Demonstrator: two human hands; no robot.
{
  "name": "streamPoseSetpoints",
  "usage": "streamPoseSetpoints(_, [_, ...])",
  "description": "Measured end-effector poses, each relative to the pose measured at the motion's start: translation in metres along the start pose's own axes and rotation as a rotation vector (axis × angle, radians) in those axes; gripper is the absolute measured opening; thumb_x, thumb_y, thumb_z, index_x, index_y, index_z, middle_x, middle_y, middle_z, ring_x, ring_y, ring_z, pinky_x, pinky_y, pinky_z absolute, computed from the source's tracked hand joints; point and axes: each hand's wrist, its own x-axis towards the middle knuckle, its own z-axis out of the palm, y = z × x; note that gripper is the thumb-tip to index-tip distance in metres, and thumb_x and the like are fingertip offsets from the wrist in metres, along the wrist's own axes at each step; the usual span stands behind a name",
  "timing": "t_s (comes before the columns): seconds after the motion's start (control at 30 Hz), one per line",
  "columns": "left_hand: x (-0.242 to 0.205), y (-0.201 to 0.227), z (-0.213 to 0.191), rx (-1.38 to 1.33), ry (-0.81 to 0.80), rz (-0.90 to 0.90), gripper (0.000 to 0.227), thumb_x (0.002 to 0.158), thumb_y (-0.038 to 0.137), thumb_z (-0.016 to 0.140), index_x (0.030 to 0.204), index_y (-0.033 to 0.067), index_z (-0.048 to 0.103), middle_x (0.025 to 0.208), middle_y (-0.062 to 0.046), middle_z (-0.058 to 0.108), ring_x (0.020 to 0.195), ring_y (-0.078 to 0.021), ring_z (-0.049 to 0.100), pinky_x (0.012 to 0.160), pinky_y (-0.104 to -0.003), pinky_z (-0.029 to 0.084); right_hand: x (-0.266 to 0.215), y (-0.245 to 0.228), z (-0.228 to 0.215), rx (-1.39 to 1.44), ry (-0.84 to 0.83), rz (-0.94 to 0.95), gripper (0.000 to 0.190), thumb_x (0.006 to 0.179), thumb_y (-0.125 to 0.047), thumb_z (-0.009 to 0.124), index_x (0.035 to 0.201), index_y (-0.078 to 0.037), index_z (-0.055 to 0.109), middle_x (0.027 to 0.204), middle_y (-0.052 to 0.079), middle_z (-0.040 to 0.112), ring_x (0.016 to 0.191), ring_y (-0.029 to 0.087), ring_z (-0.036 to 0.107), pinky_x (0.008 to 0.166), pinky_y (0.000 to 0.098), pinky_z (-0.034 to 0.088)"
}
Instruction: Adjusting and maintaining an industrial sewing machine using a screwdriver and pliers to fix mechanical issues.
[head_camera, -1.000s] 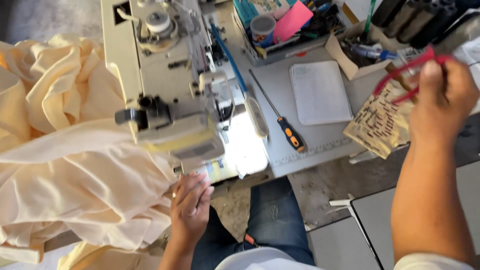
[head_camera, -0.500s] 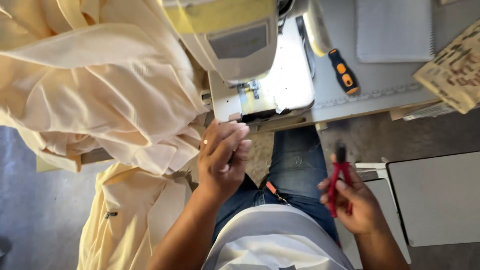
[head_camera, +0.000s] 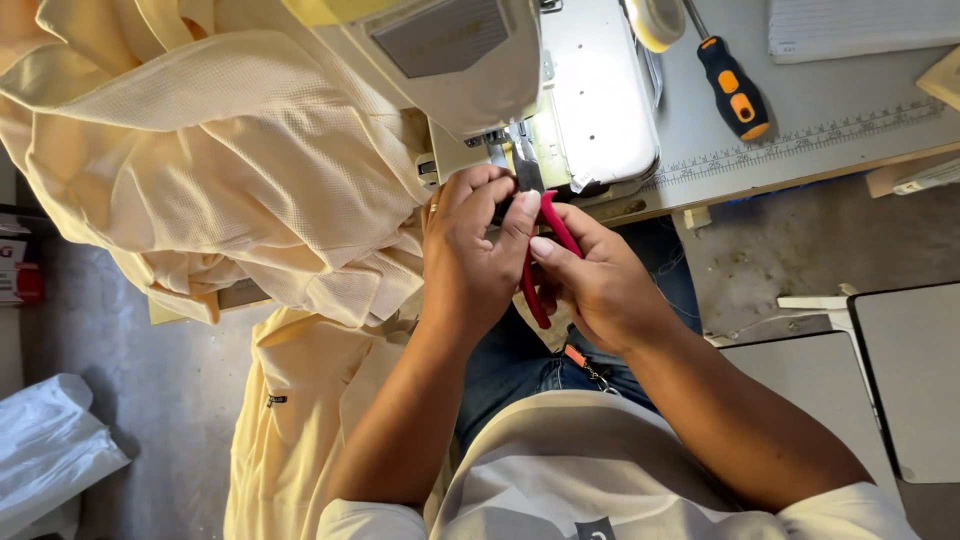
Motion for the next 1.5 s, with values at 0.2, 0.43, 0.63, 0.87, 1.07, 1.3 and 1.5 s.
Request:
streamPoseSetpoints(0.2, [0.006, -0.005, 0.003, -0.011, 0.009, -0.028, 0.024, 0.101, 0.025, 0.068, 0.103, 0.0018, 0.073, 0.107, -0.014, 0.069, 0.101, -0.0373, 0.069, 0.097, -0.044, 0.049, 0.015, 0.003, 0.001, 0.043, 0.029, -0.010, 0.035, 0.097, -0.009, 0.065, 0.131, 0.001, 0.063, 0.089, 0.019, 0.068, 0.069, 0.029, 0.073, 0.045, 0.0301, 0.056])
streamPoseSetpoints(0.43, [0.008, -0.005, 0.004, 0.019, -0.009, -0.064, 0.020, 0.102, 0.026, 0.066, 0.104, 0.0072, 0.073, 0.108, -0.008, 0.069, 0.103, -0.0316, 0.069, 0.098, -0.041, 0.046, 0.016, -0.012, 0.009, 0.020, 0.029, 0.014, 0.032, 0.097, -0.008, 0.065, 0.128, 0.002, 0.064, 0.092, 0.017, 0.071, 0.074, 0.028, 0.077, 0.048, 0.0269, 0.056])
streamPoseSetpoints(0.63, [0.010, -0.001, 0.002, 0.023, -0.009, -0.059, 0.017, 0.102, 0.025, 0.067, 0.101, 0.0086, 0.071, 0.107, -0.007, 0.069, 0.101, -0.0313, 0.070, 0.096, -0.041, 0.048, 0.015, -0.021, 0.016, 0.039, 0.050, 0.014, 0.032, 0.096, -0.007, 0.067, 0.127, 0.002, 0.065, 0.091, 0.017, 0.072, 0.076, 0.028, 0.077, 0.049, 0.0265, 0.057])
streamPoseSetpoints(0.87, [0.012, -0.006, 0.006, -0.019, -0.018, -0.114, 0.018, 0.102, 0.025, 0.065, 0.100, 0.0080, 0.070, 0.106, -0.009, 0.070, 0.100, -0.0339, 0.070, 0.095, -0.042, 0.051, 0.015, -0.023, 0.019, 0.026, 0.019, -0.024, 0.032, 0.097, -0.006, 0.065, 0.128, 0.003, 0.064, 0.093, 0.014, 0.071, 0.079, 0.025, 0.077, 0.051, 0.0246, 0.057])
streamPoseSetpoints(1.07, [0.017, 0.001, 0.005, -0.036, 0.000, -0.179, 0.018, 0.100, 0.026, 0.068, 0.094, 0.0085, 0.072, 0.099, -0.007, 0.071, 0.094, -0.0309, 0.072, 0.090, -0.040, 0.054, 0.014, -0.020, 0.021, 0.015, 0.013, -0.060, 0.030, 0.099, -0.006, 0.064, 0.128, 0.003, 0.064, 0.090, 0.016, 0.069, 0.076, 0.025, 0.073, 0.050, 0.0278, 0.057])
streamPoseSetpoints(1.3, [0.020, 0.003, 0.008, -0.014, 0.017, -0.263, 0.022, 0.098, 0.029, 0.072, 0.085, 0.0117, 0.072, 0.090, -0.003, 0.071, 0.087, -0.0274, 0.073, 0.085, -0.038, 0.057, 0.008, -0.039, 0.034, 0.008, 0.002, -0.076, 0.024, 0.100, -0.007, 0.064, 0.122, 0.003, 0.066, 0.081, 0.014, 0.066, 0.068, 0.021, 0.070, 0.044, 0.0276, 0.056])
streamPoseSetpoints(1.5, [0.022, 0.002, 0.008, -0.040, 0.014, -0.305, 0.022, 0.097, 0.027, 0.073, 0.083, 0.0106, 0.070, 0.084, -0.006, 0.069, 0.079, -0.0285, 0.071, 0.078, -0.040, 0.057, 0.008, -0.034, 0.039, 0.055, 0.022, -0.084, 0.020, 0.100, -0.007, 0.063, 0.118, 0.002, 0.065, 0.076, 0.012, 0.063, 0.061, 0.018, 0.066, 0.040, 0.0263, 0.053])
